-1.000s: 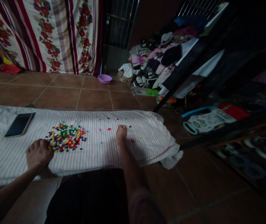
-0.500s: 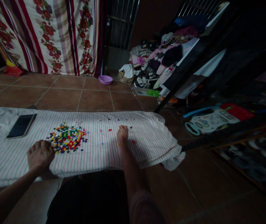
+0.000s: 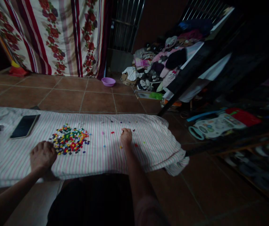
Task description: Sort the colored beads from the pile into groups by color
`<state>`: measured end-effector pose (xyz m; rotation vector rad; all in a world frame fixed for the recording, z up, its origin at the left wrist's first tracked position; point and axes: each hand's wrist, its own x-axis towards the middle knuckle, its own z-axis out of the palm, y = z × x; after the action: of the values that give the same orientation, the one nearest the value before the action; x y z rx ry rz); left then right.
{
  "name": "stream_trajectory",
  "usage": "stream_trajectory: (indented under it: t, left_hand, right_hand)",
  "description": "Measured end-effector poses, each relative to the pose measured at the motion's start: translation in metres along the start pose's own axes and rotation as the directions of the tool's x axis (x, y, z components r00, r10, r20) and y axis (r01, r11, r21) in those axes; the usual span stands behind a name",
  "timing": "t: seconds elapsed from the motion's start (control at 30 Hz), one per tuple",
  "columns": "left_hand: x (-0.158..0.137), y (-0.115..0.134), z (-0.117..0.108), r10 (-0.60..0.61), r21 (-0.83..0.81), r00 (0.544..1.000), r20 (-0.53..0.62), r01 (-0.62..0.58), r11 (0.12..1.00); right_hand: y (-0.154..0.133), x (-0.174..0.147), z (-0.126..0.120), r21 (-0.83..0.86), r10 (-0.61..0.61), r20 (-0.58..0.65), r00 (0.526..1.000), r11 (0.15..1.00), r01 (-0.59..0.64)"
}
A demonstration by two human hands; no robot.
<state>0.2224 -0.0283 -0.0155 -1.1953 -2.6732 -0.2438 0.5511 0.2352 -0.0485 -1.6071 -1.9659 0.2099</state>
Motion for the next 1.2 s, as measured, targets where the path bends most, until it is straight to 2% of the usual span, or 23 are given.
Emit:
stream_trajectory:
  t: [0.37, 0.47, 0.63, 0.77, 0.9, 1.07, 1.2]
  left_hand:
    - [0.003, -0.001, 0.004, 0.013, 0.000, 1.000, -0.011, -0.013, 1.000]
    - [0.003, -0.002, 0.006, 0.009, -0.013, 1.000, -0.016, -0.009, 1.000]
    - [0.003, -0.003, 0.007, 0.017, -0.015, 0.999, -0.038, -0.018, 1.000]
    - [0.002, -0.003, 0.006, 0.033, -0.007, 0.998, -0.057, -0.034, 0.999]
    - [0.002, -0.004, 0.009, 0.032, -0.016, 0.997, -0.063, -0.033, 0.999]
    - [0.003, -0.003, 0.010, 0.023, -0.051, 0.998, -0.067, -0.027, 0.998]
    - [0.004, -0.002, 0.007, 0.015, -0.069, 0.998, -0.055, -0.019, 0.997]
  right_hand:
    - [-0.005, 0.001, -0.004, 0.053, -0.040, -0.076, 0.996, 0.998, 0.044]
    - [-0.018, 0.000, -0.005, 0.079, -0.066, -0.070, 0.995, 0.994, 0.071]
    - [-0.056, -0.014, 0.001, 0.156, -0.186, 0.026, 0.982, 0.971, 0.180]
    - [-0.089, -0.036, 0.008, 0.265, -0.316, 0.103, 0.943, 0.923, 0.281]
    - [-0.117, -0.059, 0.015, 0.301, -0.414, 0.230, 0.881, 0.891, 0.340]
    - [-0.144, -0.078, 0.018, 0.261, -0.487, 0.363, 0.794, 0.872, 0.415]
    - [-0.157, -0.083, 0.018, 0.133, -0.453, 0.438, 0.777, 0.887, 0.442]
